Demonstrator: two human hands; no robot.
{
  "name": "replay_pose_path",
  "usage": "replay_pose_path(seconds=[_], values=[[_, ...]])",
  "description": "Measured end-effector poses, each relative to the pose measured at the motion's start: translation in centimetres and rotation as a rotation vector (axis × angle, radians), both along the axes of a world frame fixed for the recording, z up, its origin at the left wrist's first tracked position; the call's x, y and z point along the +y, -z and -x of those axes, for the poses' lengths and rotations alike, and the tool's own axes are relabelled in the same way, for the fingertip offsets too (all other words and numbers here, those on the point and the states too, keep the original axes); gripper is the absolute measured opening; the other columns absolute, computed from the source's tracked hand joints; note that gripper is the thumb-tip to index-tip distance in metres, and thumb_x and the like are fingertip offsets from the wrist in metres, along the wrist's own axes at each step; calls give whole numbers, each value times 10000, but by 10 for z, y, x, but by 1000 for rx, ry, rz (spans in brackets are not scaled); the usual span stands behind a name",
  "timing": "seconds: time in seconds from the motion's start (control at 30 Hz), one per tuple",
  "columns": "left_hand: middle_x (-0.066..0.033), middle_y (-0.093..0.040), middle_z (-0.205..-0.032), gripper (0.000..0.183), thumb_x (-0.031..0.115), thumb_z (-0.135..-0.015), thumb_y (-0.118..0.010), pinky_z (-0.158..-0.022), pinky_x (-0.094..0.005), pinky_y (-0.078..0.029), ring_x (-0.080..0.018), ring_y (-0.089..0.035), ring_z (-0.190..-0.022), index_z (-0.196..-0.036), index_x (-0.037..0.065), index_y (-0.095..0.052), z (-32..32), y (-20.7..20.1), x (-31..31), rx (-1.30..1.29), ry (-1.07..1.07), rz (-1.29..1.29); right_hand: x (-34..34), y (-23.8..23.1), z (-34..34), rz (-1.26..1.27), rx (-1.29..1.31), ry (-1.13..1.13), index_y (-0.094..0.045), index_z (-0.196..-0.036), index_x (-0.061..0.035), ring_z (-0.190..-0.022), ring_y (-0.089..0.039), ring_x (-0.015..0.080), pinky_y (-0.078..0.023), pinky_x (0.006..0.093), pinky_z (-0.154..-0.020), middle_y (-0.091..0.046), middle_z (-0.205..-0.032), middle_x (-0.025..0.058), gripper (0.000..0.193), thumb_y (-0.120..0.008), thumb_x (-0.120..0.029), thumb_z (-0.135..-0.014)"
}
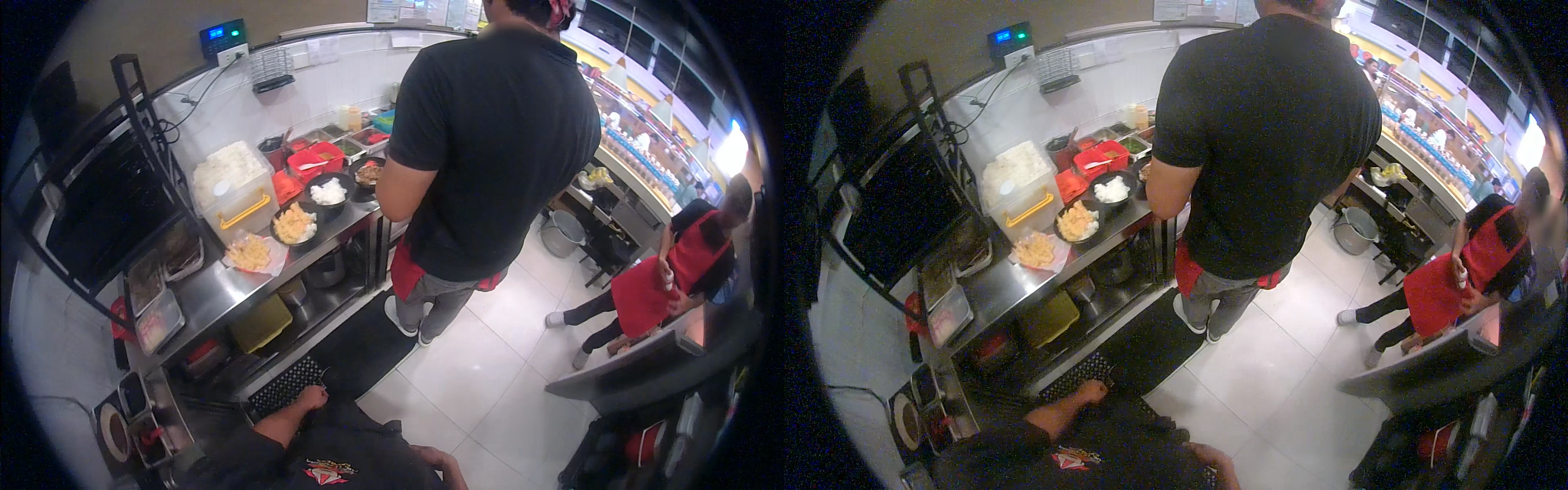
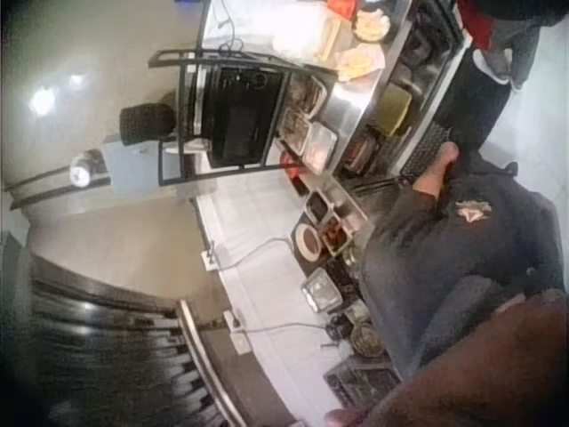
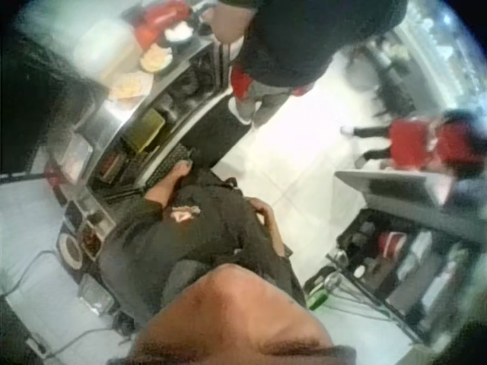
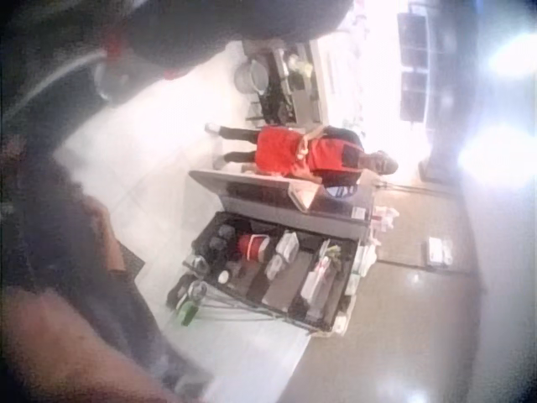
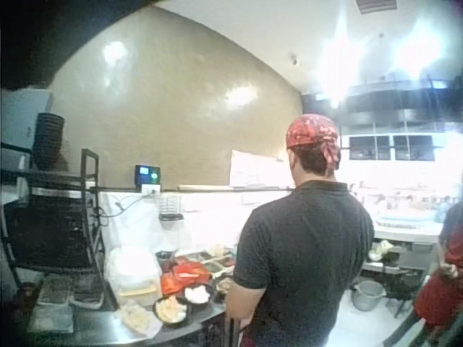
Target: The person retrieves a plastic bag, uses tongs to transfer fried food from a deep fryer into the bag, then assembles multiple plates with rice, toppings, and sauces. The person places the completed plates on a tray and carries them toward the dining area.
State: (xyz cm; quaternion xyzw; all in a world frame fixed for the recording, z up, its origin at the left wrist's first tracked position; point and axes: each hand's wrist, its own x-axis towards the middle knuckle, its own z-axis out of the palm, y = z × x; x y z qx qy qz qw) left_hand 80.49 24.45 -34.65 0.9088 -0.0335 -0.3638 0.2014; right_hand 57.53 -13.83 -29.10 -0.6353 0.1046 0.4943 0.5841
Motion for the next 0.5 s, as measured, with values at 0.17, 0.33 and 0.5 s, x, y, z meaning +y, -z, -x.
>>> replay_pose_path(seconds=[0.17,0.33,0.5], values=[[-125,-720,-1085,273,271,-830,-614,-922,-438,-537,-333,-684,-1017,-1036,170,-761,8,-30,-17,-69,89,-113,-7,-13,-6,57,45,50,-509,-1430,-83,-1252,-521,228,-401,385,-1068,-560,-1399,96,552,-482,-446,-1016],[-117,-718,-1097,278,284,-818,-619,-931,-442,-534,-335,-683,-1020,-1026,174,-767,9,-29,-10,-59,87,-178,-14,-11,-27,25,77,22,-548,-1405,-116,-1245,-529,215,-429,399,-1038,-580,-1377,64,527,-495,-466,-1015],[-107,-718,-1103,300,318,-806,-631,-920,-437,-539,-335,-691,-997,-1028,168,-766,0,-21,-6,-28,-31,-60,-26,30,-47,-24,-47,-70,-553,-1406,-144,-1275,-511,215,-432,404,-1044,-571,-1388,44,473,-525,-398,-1007]])
